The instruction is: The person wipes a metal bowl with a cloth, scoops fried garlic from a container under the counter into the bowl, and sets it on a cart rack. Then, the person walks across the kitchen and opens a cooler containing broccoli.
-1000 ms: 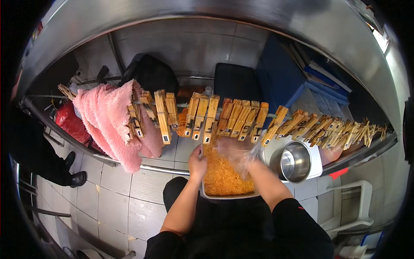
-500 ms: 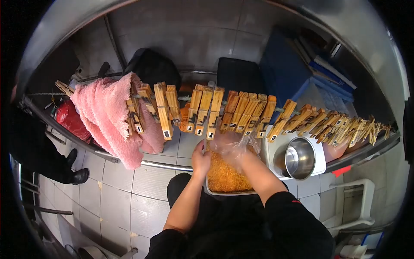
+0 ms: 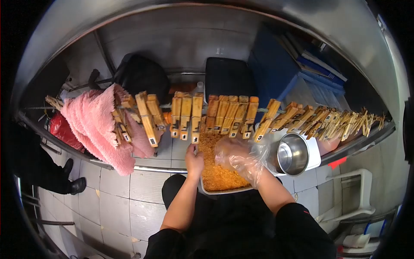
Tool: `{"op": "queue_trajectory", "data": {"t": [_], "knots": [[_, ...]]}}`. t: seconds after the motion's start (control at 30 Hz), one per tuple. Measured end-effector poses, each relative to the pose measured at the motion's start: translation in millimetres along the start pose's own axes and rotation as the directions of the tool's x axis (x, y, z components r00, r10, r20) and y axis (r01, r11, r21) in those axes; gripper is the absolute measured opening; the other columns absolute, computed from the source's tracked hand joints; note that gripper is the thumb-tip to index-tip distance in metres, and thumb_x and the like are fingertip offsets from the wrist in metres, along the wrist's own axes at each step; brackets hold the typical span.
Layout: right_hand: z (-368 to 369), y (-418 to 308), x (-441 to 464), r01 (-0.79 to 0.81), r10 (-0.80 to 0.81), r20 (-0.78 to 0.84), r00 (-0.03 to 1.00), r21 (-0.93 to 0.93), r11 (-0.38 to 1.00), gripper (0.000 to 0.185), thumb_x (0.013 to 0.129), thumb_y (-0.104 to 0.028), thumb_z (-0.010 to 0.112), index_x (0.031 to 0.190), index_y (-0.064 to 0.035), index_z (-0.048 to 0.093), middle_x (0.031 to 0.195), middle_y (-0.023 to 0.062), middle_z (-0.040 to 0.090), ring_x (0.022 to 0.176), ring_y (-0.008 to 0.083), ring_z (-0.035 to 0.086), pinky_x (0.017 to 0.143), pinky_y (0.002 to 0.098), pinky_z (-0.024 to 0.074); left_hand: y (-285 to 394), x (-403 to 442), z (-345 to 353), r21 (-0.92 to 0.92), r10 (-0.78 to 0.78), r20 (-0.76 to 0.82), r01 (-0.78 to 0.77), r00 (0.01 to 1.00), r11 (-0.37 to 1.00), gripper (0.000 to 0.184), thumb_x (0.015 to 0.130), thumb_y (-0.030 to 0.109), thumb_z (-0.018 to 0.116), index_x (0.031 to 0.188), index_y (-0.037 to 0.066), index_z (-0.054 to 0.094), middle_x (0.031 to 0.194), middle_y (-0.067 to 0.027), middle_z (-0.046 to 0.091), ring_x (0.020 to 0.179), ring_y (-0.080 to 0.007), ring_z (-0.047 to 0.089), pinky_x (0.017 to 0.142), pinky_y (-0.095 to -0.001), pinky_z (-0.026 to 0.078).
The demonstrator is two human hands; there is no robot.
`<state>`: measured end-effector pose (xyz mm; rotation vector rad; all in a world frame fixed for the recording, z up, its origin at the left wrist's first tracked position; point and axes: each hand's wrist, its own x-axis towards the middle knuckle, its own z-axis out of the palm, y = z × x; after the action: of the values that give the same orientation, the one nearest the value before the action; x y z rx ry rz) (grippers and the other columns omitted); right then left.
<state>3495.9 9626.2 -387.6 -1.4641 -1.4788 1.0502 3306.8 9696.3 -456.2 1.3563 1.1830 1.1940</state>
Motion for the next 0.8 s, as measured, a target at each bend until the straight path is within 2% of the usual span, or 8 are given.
{"op": "queue_trajectory", "data": {"t": [0.1,0.17,0.4,0.47,0.5,0.57,0.63,0.8], "knots": [[6,12,-4,-0.039,0.068,0.079,0.995,-0.317,0.948,0.044,0.075,-0.022,0.073,0.117,-0.0121,0.063,0.122,0.0126,0.059,0.121,0.0303,0.05,0.102,0.0449,0.0411,-2,2,1,-0.023,-0.048,0.027,0.049,0.998,0.999,0.047,0.079,-0.002,0.052,0.126,-0.006,0.055,0.118,-0.0217,0.064,0.115,-0.0297,0.059,0.1,-0.033,0.042],[17,78,-13,0.371,-0.436,0.022,0.9,-0.566,0.736,0.031,0.098,-0.018,0.046,0.126,-0.0087,0.055,0.109,0.0064,0.063,0.098,0.017,0.06,0.082,0.0315,0.0502,-22,7,6,-0.028,-0.017,0.006,0.017,1.0,0.999,0.047,0.08,-0.002,0.052,0.126,-0.006,0.055,0.117,-0.021,0.064,0.115,-0.0289,0.06,0.099,-0.0326,0.042],[28,89,4,0.132,-0.106,0.141,0.984,-0.189,0.973,0.043,0.098,-0.019,0.044,0.139,-0.0055,0.045,0.121,0.012,0.061,0.108,0.0196,0.059,0.09,0.0356,0.0499,20,10,-1,0.176,0.167,0.043,-0.172,0.985,0.969,0.045,0.083,0.003,0.056,0.127,-0.004,0.055,0.122,-0.0215,0.063,0.115,-0.0329,0.059,0.101,-0.0361,0.042],[34,95,6,0.09,-0.348,-0.06,0.936,-0.913,0.399,0.042,0.097,-0.016,0.046,0.137,-0.0046,0.047,0.121,0.0165,0.06,0.111,0.0215,0.058,0.091,0.0386,0.0498,68,0,14,0.251,0.382,0.022,-0.376,0.924,0.892,0.043,0.088,0.018,0.061,0.126,-0.001,0.056,0.118,-0.0241,0.063,0.111,-0.0408,0.059,0.099,-0.0425,0.044],[35,93,6,0.056,-0.32,-0.078,0.944,-0.919,0.39,0.042,0.096,-0.016,0.046,0.137,-0.0045,0.047,0.121,0.0166,0.06,0.111,0.0215,0.058,0.091,0.0384,0.0497,101,-7,28,0.237,0.38,0.04,-0.378,0.924,0.895,0.043,0.088,0.018,0.061,0.126,-0.001,0.056,0.118,-0.0241,0.063,0.111,-0.0408,0.059,0.099,-0.0425,0.044],[34,83,9,0.064,-0.215,-0.067,0.974,-0.834,0.547,0.042,0.096,-0.016,0.047,0.137,-0.0045,0.047,0.121,0.0167,0.06,0.111,0.0214,0.058,0.091,0.0382,0.0496,162,-25,64,0.113,0.128,0.41,-0.19,0.903,0.975,0.05,0.09,0.031,0.066,0.128,-0.001,0.057,0.105,-0.0178,0.069,0.1,-0.0324,0.065,0.092,-0.0399,0.048],[31,79,9,0.054,-0.181,-0.067,0.981,-0.804,0.592,0.042,0.096,-0.015,0.047,0.137,-0.0044,0.047,0.121,0.0169,0.06,0.11,0.0213,0.058,0.091,0.0379,0.0495,203,-40,109,0.362,0.115,0.572,-0.375,0.812,0.853,0.059,0.088,0.047,0.065,0.124,-0.001,0.059,0.109,-0.0217,0.068,0.101,-0.0355,0.066,0.091,-0.0436,0.05],[26,69,12,0.038,-0.157,-0.072,0.985,-0.796,0.604,0.042,0.096,-0.015,0.047,0.136,-0.0042,0.047,0.121,0.0173,0.06,0.11,0.0211,0.058,0.091,0.0372,0.0492,183,-38,196,0.426,0.018,0.789,-0.569,0.614,0.704,0.041,0.09,0.034,0.054,0.112,0.0,0.062,0.108,-0.0235,0.067,0.104,-0.0408,0.063,0.093,-0.0493,0.048]]}}
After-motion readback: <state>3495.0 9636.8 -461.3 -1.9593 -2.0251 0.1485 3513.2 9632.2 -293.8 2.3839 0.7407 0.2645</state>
